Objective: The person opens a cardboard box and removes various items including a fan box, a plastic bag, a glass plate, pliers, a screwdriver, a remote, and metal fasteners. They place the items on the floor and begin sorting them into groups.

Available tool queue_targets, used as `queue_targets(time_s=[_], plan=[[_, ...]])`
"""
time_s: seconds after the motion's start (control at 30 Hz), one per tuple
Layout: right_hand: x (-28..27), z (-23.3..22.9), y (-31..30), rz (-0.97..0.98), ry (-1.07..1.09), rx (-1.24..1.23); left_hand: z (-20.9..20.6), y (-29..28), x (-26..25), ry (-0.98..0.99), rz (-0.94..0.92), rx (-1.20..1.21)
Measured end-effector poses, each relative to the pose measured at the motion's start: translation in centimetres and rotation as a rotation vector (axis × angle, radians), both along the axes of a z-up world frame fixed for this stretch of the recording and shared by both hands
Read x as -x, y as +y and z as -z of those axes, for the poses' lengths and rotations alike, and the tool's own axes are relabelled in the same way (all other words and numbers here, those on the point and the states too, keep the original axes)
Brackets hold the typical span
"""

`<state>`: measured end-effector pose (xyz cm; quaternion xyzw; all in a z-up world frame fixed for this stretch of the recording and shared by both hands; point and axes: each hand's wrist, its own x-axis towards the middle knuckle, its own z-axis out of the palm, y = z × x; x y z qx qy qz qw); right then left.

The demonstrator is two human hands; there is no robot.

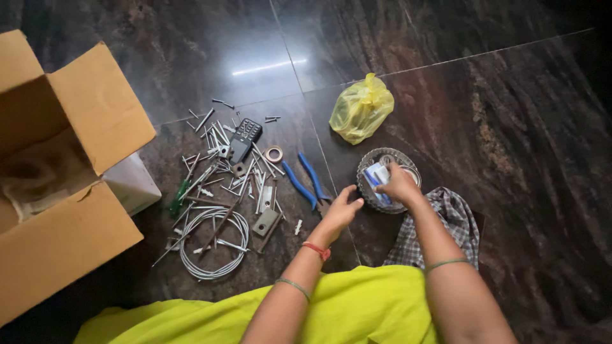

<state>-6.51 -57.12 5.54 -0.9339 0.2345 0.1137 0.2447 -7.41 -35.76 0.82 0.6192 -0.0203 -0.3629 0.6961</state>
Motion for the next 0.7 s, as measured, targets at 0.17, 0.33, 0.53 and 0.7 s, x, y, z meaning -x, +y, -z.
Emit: queue_targets(time_s=[0.17,0.33,0.53,0.7], plan=[[-0.1,0.9,-0.4,0.022,0.012,-0.017,0.8,-1.2,0.2,0.034,0.013,0.024],[-0.1,1.6,-1.3,-0.010,0.015,0.005,1.7,-1.9,0.4,0.082,0.009,0.086],[-0.2,1.1,-1.8,0.036,0.112,0.029,2.1,-1.8,0.4,0.041,-0.016,0.142],[0.2,-1.3,-0.8,0.112,0.103,-0.060,0.7,-0.7,0.1,-0.026,-0.026,0.123]])
